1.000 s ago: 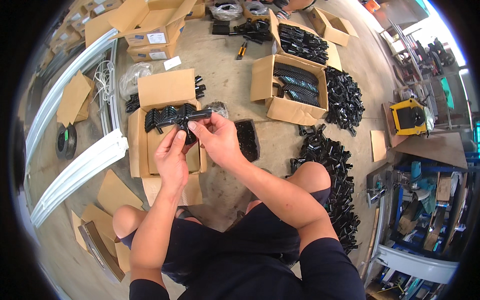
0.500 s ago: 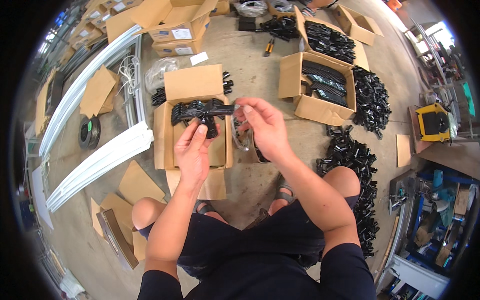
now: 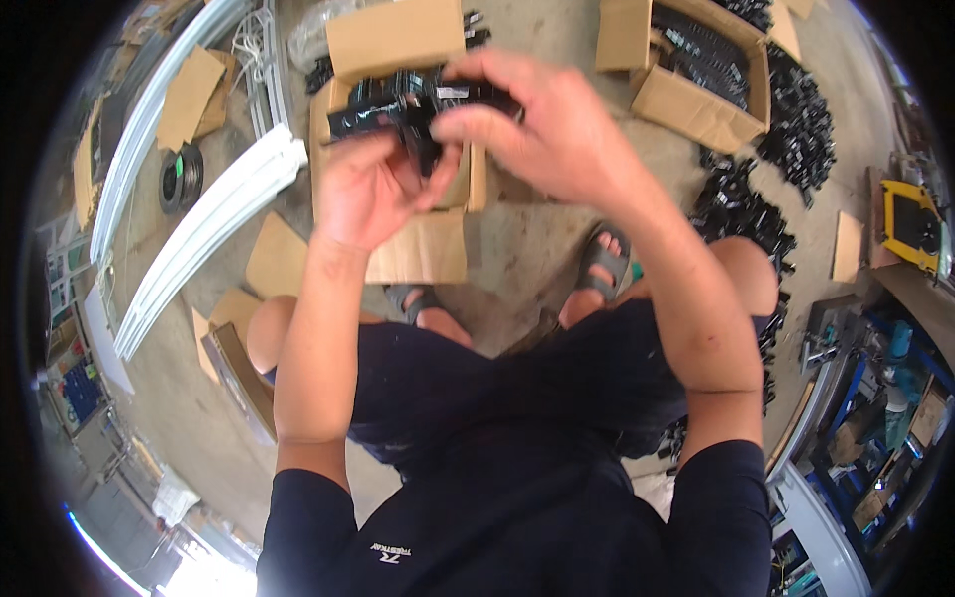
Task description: The person sits on the floor and assembles small black plastic components by hand, snapping pieces together and placing them into cardboard boxes. The person occasionally picks up new parts from surrounding boxes and continues the assembly process.
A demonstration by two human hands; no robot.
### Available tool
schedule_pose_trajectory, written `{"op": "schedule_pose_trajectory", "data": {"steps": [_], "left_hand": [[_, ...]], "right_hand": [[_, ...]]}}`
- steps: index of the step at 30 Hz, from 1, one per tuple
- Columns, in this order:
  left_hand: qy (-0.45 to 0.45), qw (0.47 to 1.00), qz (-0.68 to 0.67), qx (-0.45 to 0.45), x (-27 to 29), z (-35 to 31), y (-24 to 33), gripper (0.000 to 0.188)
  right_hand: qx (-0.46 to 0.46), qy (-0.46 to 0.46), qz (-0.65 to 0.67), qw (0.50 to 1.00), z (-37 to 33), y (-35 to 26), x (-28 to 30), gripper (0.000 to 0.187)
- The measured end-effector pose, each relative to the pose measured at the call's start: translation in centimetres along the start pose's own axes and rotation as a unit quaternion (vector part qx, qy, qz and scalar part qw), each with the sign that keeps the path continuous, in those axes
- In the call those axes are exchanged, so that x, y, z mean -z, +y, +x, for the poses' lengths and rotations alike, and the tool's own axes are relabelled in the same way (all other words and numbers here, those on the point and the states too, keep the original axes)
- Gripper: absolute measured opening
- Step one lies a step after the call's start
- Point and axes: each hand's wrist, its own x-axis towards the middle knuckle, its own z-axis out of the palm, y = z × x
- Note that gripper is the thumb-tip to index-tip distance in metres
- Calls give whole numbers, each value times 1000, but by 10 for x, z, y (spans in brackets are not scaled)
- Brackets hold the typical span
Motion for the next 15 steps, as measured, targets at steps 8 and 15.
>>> {"op": "schedule_pose_trajectory", "data": {"steps": [8, 15], "left_hand": [[54, 978, 164, -114, -30, -50, 4, 55], [154, 969, 132, -143, -28, -112, -28, 35]], "right_hand": [[37, -47, -78, 995, 0, -36, -15, 40], [84, -234, -225, 942, -5, -89, -25, 36]]}}
